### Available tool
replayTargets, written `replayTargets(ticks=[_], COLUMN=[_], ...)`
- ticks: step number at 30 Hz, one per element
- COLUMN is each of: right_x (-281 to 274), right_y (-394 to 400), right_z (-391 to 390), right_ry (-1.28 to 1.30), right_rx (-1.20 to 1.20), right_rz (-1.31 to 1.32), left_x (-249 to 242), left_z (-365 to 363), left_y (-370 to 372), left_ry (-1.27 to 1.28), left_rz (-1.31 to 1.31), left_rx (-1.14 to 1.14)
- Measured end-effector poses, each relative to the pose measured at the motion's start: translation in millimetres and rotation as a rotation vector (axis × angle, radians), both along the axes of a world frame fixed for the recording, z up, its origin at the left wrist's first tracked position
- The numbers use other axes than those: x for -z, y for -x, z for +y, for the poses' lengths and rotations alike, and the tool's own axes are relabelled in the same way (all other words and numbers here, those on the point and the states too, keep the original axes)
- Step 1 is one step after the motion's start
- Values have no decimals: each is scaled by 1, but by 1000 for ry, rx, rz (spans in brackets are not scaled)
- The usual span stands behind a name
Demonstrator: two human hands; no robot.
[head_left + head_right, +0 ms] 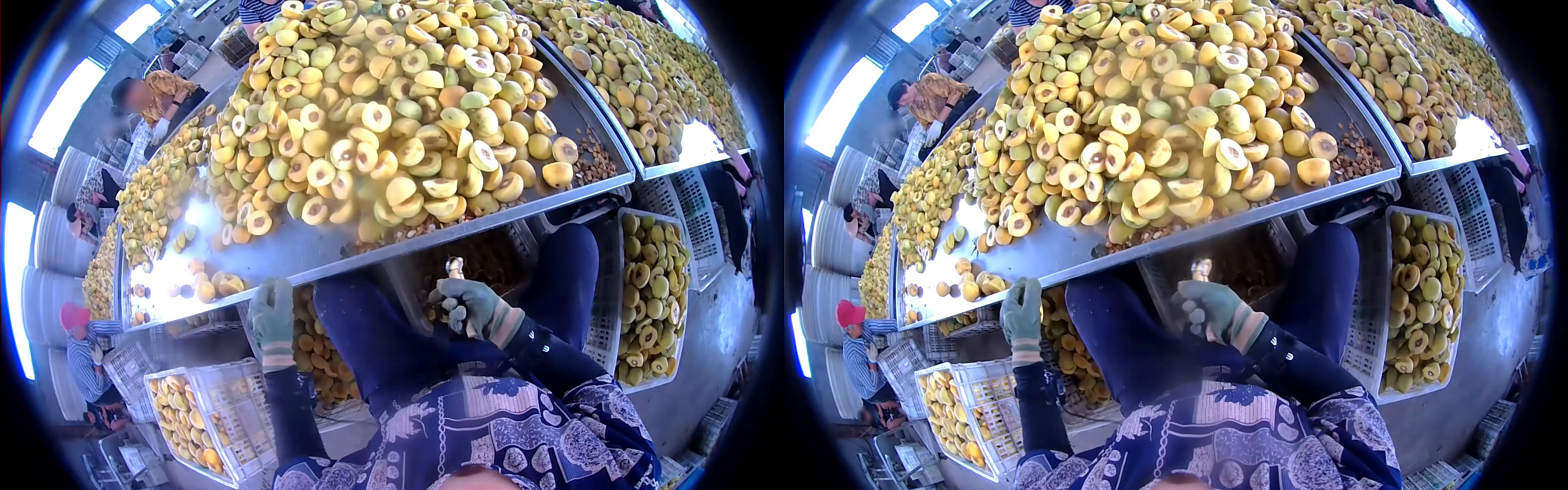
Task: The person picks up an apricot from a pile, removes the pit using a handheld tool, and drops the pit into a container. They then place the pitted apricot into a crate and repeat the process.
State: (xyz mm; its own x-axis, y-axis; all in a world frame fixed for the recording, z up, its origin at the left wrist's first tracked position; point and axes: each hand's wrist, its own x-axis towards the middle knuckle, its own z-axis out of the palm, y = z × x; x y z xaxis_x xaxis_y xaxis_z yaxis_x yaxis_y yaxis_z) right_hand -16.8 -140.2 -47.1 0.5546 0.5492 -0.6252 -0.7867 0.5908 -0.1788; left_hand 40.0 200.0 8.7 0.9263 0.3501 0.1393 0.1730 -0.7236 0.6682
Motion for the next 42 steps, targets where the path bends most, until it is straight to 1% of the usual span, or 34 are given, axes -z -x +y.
replayTargets(ticks=[1,3,4,6,7,8,11,12,13,15,16,19,21,22,23,25,26,27,28,29,30,31,32,33,34,35,36,38,40,42], right_x=[6,9,7,-7,-13,-14,-3,-1,-2,-11,-18,-40,-51,-36,-7,10,13,13,12,11,-19,-10,8,3,1,-1,-7,-11,-16,-19], right_y=[-5,-14,-17,-15,-12,-8,4,5,5,5,2,-13,-25,-31,-38,-34,-31,-27,-21,-15,-6,-5,-2,1,2,4,5,8,14,14], right_z=[1,7,12,14,14,14,10,10,7,3,2,5,12,12,13,9,6,7,8,9,8,1,-5,-5,-5,-5,-4,-2,3,4], right_ry=[62,186,363,435,470,420,351,370,358,331,338,392,374,306,237,19,-131,-196,-263,-330,-34,-70,-64,-143,-83,-16,31,32,22,198], right_rx=[12,40,-3,-82,-121,-110,-85,-83,-67,-42,-22,-7,91,85,80,118,153,159,163,165,269,206,215,216,222,240,243,240,270,199], right_rz=[1,4,-84,-153,-187,-162,-149,-181,-201,-241,-243,-269,-311,-421,-530,-568,-504,-528,-551,-572,-553,-548,-506,-471,-484,-497,-539,-628,-716,-753], left_x=[0,9,12,-5,9,30,57,57,59,60,55,29,38,7,-2,6,11,16,32,22,24,27,28,31,32,33,35,40,46,47], left_z=[5,-8,-22,-73,-81,-84,-92,-92,-91,-87,-86,-97,-99,-119,-133,-151,-162,-168,-168,-180,-182,-182,-181,-183,-185,-188,-191,-196,-192,-196], left_y=[-5,-22,-33,-54,-73,-92,-130,-138,-140,-132,-121,-81,-55,-33,-16,8,18,25,21,32,37,40,44,45,50,53,56,62,67,71], left_ry=[-310,-337,-348,-293,-303,-315,-389,-401,-360,-282,-264,49,77,114,200,479,609,727,560,695,857,1214,1838,2048,1930,1684,1422,574,737,929], left_rz=[91,-101,-198,-63,-31,1,110,63,36,-14,-92,-73,-189,-222,-260,-155,-117,-92,-332,-320,-197,47,406,495,436,243,61,-508,-469,-448], left_rx=[-24,171,270,311,310,310,456,505,500,483,513,490,634,734,796,872,860,829,925,859,829,796,633,516,533,620,644,722,711,671])
